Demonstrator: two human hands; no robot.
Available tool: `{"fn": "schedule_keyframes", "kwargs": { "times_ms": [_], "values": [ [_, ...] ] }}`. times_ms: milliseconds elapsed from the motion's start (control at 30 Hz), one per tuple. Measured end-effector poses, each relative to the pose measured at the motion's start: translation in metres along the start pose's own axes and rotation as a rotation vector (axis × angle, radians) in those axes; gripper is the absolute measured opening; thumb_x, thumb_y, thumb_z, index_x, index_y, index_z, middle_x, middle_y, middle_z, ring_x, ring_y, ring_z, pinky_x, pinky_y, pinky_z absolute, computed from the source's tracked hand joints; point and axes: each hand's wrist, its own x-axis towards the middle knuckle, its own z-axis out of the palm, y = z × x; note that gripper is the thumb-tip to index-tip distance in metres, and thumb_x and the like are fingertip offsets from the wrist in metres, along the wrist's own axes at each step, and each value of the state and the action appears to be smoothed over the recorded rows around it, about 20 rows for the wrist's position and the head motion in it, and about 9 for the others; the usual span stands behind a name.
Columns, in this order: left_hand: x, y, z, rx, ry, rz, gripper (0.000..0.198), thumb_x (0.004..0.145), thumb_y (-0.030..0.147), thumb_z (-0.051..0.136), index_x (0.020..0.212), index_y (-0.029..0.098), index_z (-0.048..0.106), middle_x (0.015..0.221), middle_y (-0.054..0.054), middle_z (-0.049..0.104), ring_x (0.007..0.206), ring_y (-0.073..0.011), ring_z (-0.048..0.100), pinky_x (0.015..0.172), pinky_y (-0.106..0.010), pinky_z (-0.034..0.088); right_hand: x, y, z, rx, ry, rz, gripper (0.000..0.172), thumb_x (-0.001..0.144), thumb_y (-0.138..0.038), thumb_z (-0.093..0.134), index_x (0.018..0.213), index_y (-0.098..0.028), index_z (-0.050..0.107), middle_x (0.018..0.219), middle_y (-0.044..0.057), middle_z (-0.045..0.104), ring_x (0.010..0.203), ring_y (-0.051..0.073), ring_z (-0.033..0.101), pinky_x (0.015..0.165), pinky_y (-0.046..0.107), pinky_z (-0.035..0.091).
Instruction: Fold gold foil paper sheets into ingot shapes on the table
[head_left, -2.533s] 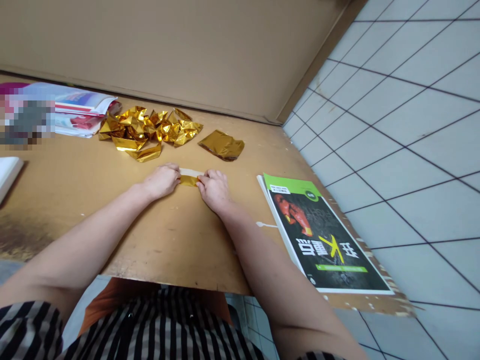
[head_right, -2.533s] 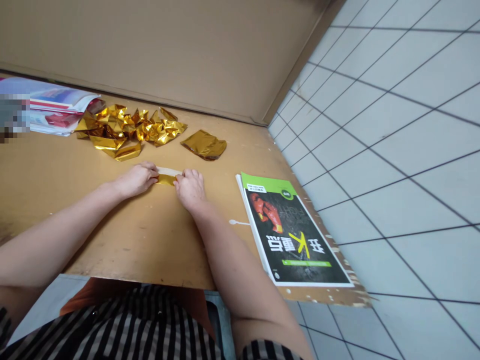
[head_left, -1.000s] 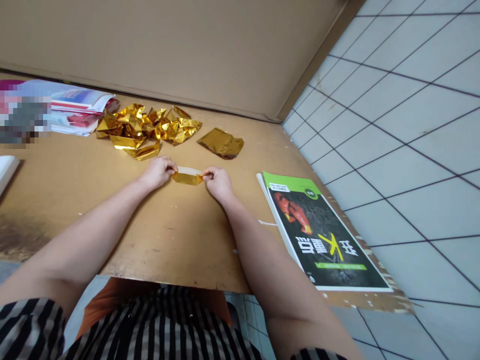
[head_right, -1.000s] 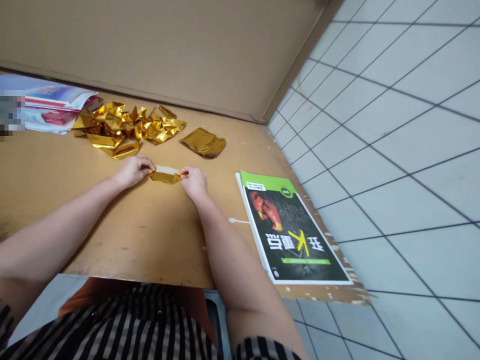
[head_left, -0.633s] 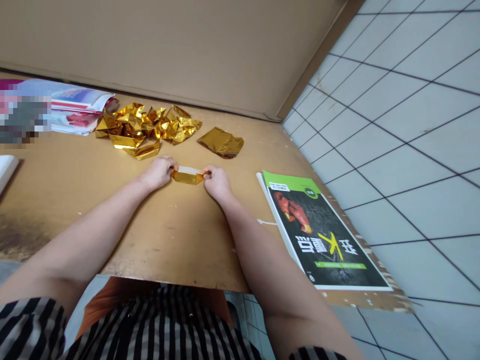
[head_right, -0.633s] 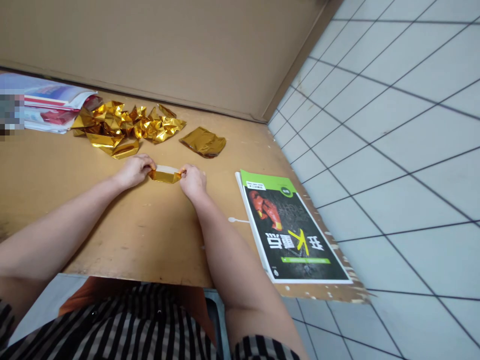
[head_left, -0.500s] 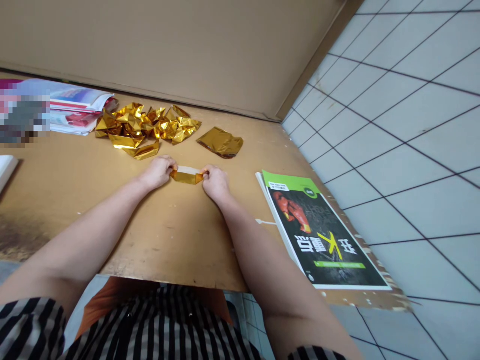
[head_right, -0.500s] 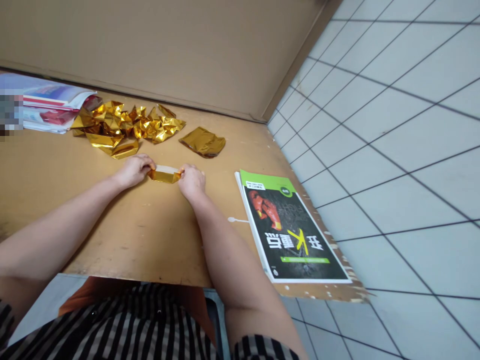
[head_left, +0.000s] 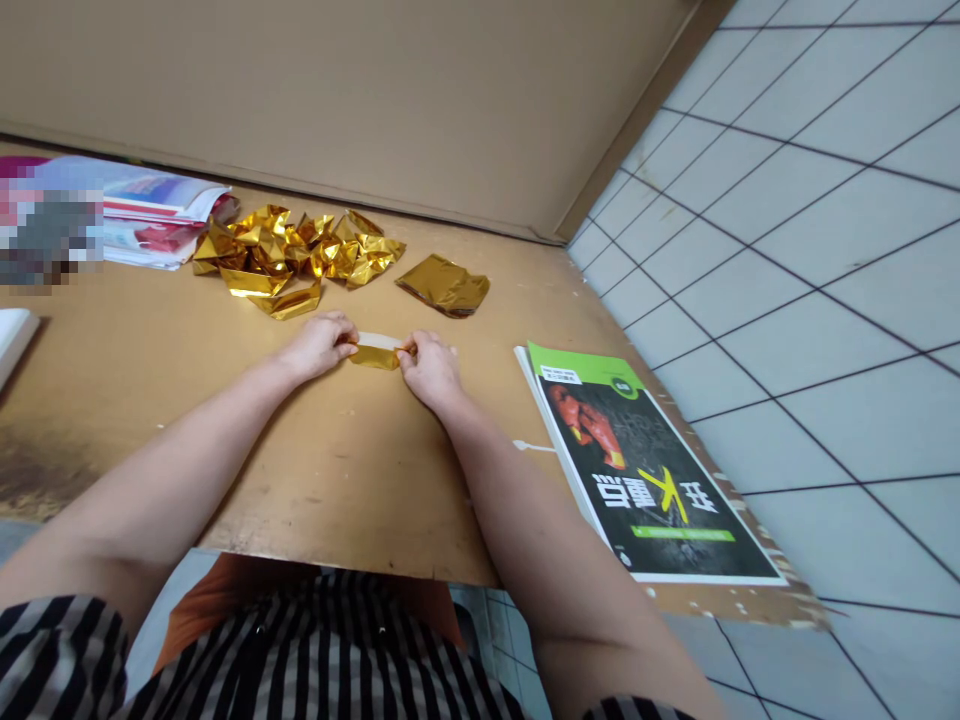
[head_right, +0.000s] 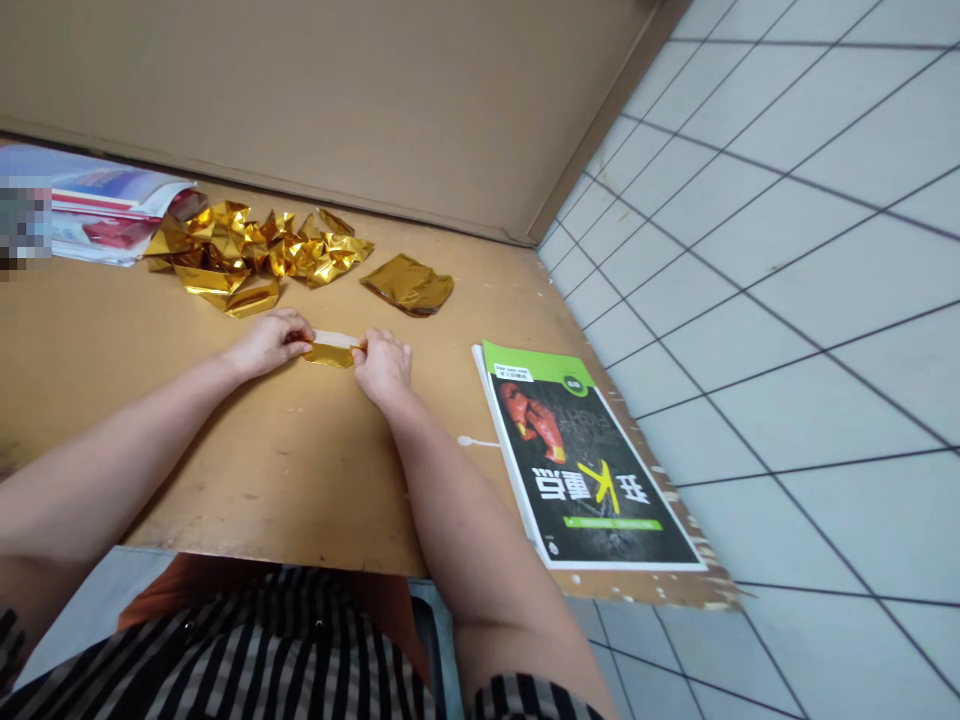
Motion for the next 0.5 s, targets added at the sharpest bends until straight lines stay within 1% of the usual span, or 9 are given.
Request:
{"fn": "schedule_keyframes", "kwargs": {
  "times_ms": [233,400,500],
  "values": [
    [-0.0006,-0.0011,0.0001,0.007,-0.009,0.016,0.009,0.077,0.022,0.068,0.086,0.020,0.069,0.084,-0.001,0.060,0.075,-0.0154,0.058,0.074,-0.028,0.049,-0.0053,-0.0028,-0.0029,-0.034,-0.026,-0.018,0.018,0.085,-0.027,0.056,0.099,-0.021,0.064,0.105,0.011,0.064,0.099,0.027,0.057,0.084,0.039,0.038],
    [-0.0022,0.0005,-0.0007,0.014,-0.018,0.020,0.011,0.078,0.022,0.068,0.089,0.019,0.069,0.086,-0.002,0.060,0.076,-0.0154,0.058,0.076,-0.028,0.049,-0.0090,-0.0006,-0.0024,-0.041,-0.010,-0.088,0.023,0.087,-0.027,0.055,0.107,-0.023,0.066,0.106,0.010,0.063,0.100,0.027,0.056,0.083,0.038,0.038],
    [-0.0026,0.0010,-0.0010,0.022,-0.025,0.031,0.011,0.079,0.022,0.068,0.089,0.020,0.070,0.086,-0.002,0.060,0.078,-0.0162,0.058,0.077,-0.029,0.049,-0.0104,0.0001,-0.0021,-0.046,-0.015,-0.100,0.025,0.088,-0.028,0.055,0.110,-0.024,0.067,0.105,0.010,0.063,0.100,0.027,0.056,0.084,0.038,0.038]
  ]
}}
